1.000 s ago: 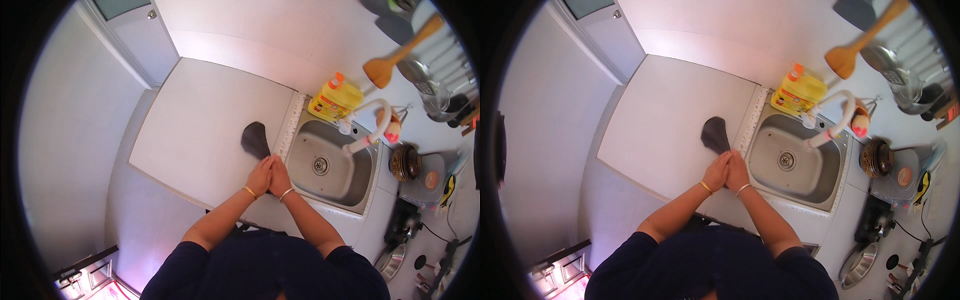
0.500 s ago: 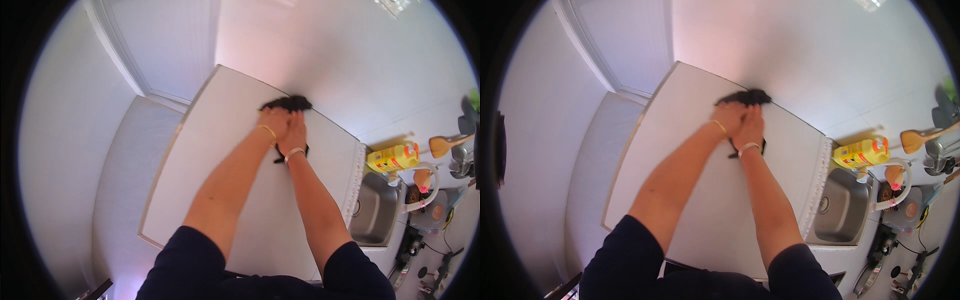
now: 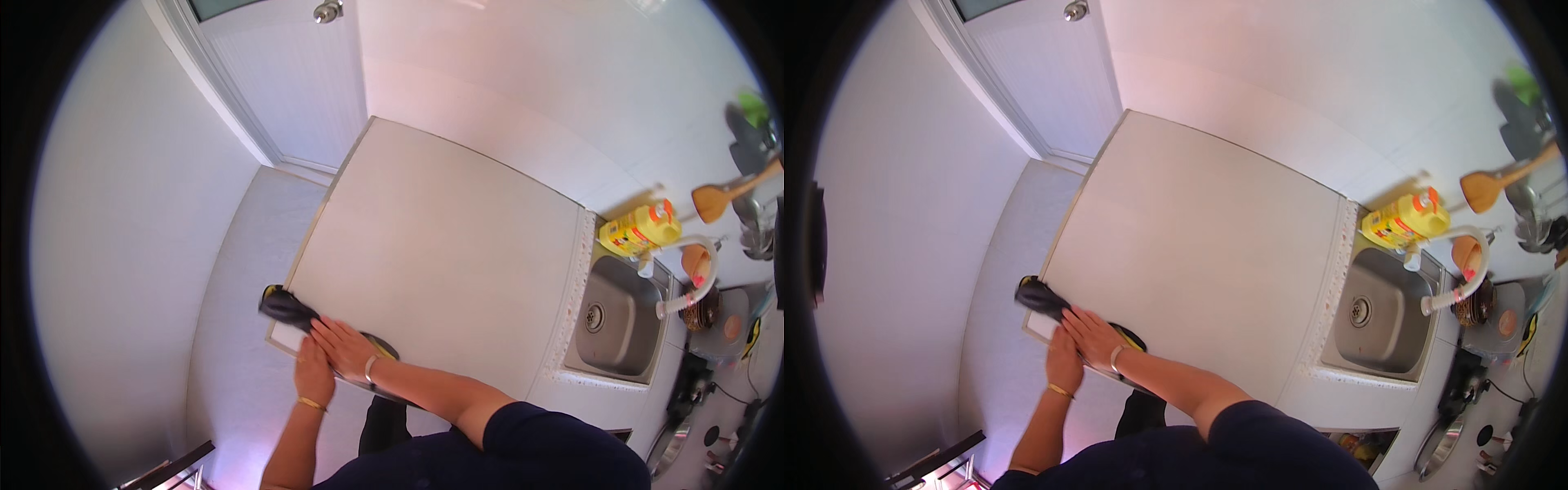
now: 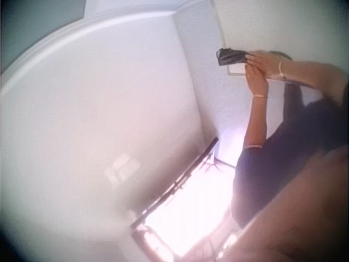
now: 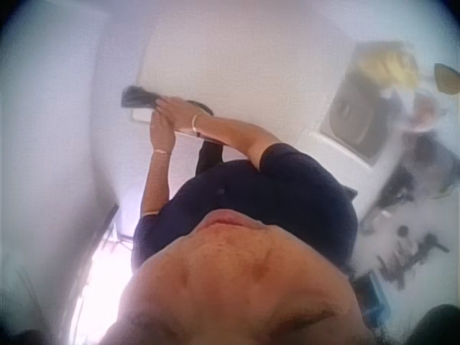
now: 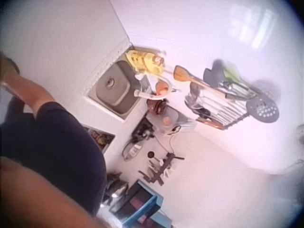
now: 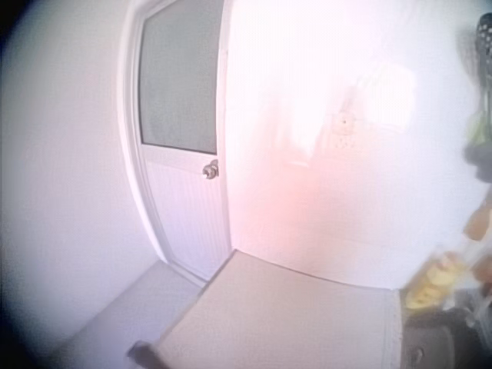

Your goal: The person wipes down the kitchen countertops with a cloth, covers several food bowls with a mesh screen, and then rinses the cloth in the sink.

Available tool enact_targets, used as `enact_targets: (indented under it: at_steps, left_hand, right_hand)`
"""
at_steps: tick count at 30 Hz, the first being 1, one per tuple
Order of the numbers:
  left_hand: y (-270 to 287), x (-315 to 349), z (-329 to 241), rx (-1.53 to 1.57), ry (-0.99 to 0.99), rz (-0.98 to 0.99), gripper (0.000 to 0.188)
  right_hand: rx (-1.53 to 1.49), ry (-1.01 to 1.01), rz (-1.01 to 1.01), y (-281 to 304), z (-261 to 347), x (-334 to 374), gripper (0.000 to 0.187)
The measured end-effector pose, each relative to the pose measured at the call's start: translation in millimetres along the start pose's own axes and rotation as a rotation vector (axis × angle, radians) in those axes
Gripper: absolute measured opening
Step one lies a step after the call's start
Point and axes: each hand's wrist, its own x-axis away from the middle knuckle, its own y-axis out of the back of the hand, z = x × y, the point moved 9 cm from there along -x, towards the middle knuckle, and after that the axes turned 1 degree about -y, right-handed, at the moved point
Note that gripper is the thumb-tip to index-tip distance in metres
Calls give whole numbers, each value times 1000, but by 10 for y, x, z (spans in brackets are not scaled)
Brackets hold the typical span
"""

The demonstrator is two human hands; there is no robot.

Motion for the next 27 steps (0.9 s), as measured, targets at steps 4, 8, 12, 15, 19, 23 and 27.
enact_targets:
  at_steps: [4, 8, 12, 15, 19, 23, 27]
  left_hand:
    - [-301, 657, -1206, 187, -135, -25, 39]
    - [-790, 907, -2976, 360, -432, 79, 45]
    - [-699, 832, -4511, 795, -589, 251, 44]
    - [92, 751, -5187, 1014, -621, -53, 51]
    - [870, 884, -5924, 1005, -733, 42, 60]
    - [1490, 1052, -6249, 847, -947, -87, 61]
    - [1665, 1101, -6599, 832, -1088, -13, 42]
  right_hand:
    - [-216, -99, -6, 126, -169, 1453, 47]
    - [-177, -348, -227, 917, -803, 3249, 37]
    - [-164, -981, -296, 2136, -1485, 4833, 28]
    - [-454, -564, -773, 3487, -1204, 5479, 24]
    - [-367, -741, -755, 4285, -960, 5994, 25]
    - [-379, -766, -999, 4720, -766, 6249, 26]
    - [-835, -640, -1096, 4688, -755, 6348, 27]
